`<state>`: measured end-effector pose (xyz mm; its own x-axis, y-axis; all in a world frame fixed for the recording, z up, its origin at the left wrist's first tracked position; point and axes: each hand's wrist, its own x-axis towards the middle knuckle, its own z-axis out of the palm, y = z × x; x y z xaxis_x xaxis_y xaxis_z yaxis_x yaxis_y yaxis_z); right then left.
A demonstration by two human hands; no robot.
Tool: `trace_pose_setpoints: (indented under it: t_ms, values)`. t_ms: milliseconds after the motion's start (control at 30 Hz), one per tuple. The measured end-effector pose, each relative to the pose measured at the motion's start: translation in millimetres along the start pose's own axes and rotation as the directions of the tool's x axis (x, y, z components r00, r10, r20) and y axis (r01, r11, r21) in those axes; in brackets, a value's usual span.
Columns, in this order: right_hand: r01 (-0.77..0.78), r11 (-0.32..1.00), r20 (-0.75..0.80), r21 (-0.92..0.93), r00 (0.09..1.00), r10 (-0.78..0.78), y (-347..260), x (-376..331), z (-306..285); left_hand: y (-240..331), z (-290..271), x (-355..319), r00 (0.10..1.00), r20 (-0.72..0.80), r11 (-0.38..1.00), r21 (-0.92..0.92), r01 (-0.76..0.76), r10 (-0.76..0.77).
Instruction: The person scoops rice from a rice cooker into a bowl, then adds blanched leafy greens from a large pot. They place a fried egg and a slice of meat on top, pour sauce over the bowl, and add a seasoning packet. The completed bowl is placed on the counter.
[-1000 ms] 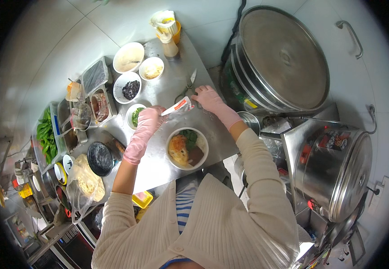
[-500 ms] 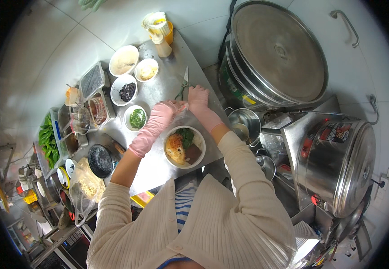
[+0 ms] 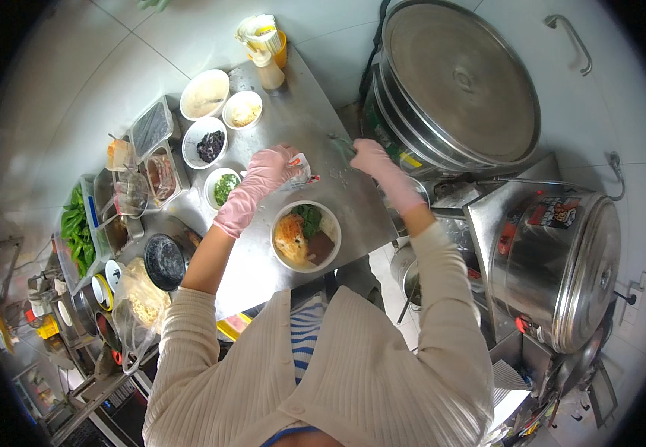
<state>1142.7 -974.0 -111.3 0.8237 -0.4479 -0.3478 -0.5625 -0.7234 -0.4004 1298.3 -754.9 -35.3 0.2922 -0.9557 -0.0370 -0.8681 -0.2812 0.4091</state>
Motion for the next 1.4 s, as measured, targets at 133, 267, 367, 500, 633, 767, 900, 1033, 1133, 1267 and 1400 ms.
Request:
trace_pose_setpoints:
  t_ms: [133,267,367,500,633,767,900,1033,1133,1267,1400]
  values:
    - [0.156,0.988,-0.114,0.001,0.981,-0.155,21,-52,-63,2,-1,9,0.998,0.034,0.997,-0.066,0.049,-0.047]
    - [0.361,0.88,-0.043,-0.308,0.919,-0.391,11,-63,-100,6,-7,8,0.996,0.029,0.986,-0.141,0.092,-0.089]
    - [0.495,0.793,0.008,-0.355,0.85,-0.527,-13,-48,-99,10,-12,7,0.996,0.048,0.991,-0.113,0.075,-0.07]
    - [0.518,0.741,0.12,-0.426,0.845,-0.521,-38,-24,-83,14,-10,8,1.0,0.003,0.995,-0.098,0.026,-0.026]
    - [0.532,0.714,0.218,-0.455,0.844,-0.49,-41,-15,-75,11,-5,5,0.999,-0.039,0.997,-0.073,-0.012,0.01]
    - [0.563,0.683,0.186,-0.464,0.817,-0.546,-41,-13,-69,13,3,2,0.998,-0.066,1.0,-0.024,-0.018,0.016]
    - [0.549,0.682,0.191,-0.483,0.826,-0.53,-48,-11,-64,14,6,1,0.993,-0.115,0.999,-0.047,-0.026,0.02]
    - [0.627,0.612,0.134,-0.481,0.743,-0.656,-56,-7,-63,17,9,4,0.992,-0.118,0.998,-0.046,-0.047,0.041]
    - [0.605,0.624,0.197,-0.495,0.777,-0.598,-64,-2,-62,16,8,5,0.989,-0.147,0.994,-0.106,-0.01,-0.006]
    - [0.635,0.583,0.172,-0.507,0.737,-0.653,-73,3,-58,19,5,7,0.988,-0.155,0.982,-0.19,-0.004,-0.026]
    - [0.571,0.625,0.217,-0.532,0.805,-0.552,-78,5,-51,21,-2,10,0.99,-0.123,0.976,-0.213,0.045,-0.072]
